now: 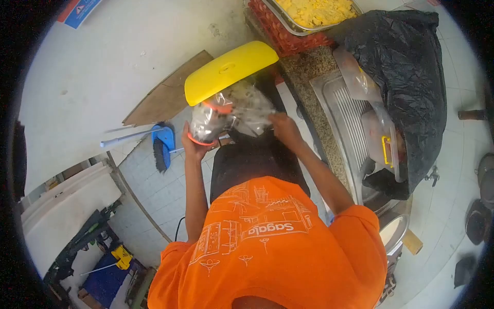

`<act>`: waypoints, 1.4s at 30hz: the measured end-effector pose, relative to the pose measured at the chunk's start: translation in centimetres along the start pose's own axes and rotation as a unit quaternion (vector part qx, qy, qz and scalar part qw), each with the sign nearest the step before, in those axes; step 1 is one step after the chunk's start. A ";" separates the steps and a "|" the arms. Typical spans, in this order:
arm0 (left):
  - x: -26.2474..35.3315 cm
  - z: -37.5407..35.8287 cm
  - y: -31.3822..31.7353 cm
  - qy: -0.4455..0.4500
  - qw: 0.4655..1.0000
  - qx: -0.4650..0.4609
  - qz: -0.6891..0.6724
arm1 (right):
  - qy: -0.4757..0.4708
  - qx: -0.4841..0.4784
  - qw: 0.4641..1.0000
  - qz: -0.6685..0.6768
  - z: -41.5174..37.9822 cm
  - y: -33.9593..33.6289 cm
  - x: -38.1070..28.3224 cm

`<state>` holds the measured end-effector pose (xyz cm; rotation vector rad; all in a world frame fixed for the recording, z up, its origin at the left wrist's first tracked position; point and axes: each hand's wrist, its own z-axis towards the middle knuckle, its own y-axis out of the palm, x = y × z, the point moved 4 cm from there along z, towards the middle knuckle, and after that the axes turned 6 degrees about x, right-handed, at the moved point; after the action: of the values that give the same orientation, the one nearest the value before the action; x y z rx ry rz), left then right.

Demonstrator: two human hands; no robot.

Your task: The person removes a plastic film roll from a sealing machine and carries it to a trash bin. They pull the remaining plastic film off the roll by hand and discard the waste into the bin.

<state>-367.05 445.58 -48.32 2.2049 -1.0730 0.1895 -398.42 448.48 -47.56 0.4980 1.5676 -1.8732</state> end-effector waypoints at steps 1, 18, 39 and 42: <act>-0.1 0.3 -1.3 0.001 1.000 0.002 -0.003 | -0.002 -0.003 1.000 0.000 0.9 1.0 1.9; 5.7 -12.8 -16.6 0.311 0.945 0.070 -0.068 | 0.087 -0.023 0.976 -0.198 8.6 2.8 10.9; 9.2 -27.4 -18.5 0.526 0.827 0.199 -0.012 | 0.031 -0.290 0.956 -0.026 7.8 10.1 -3.0; 8.1 -23.6 -13.2 0.448 0.885 0.024 0.126 | -0.263 -0.250 0.924 0.125 5.1 10.0 -22.9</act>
<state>-348.41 460.89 -33.74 1.6585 -0.7865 1.2229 -374.48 447.93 -38.83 -0.0411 1.4480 -1.2092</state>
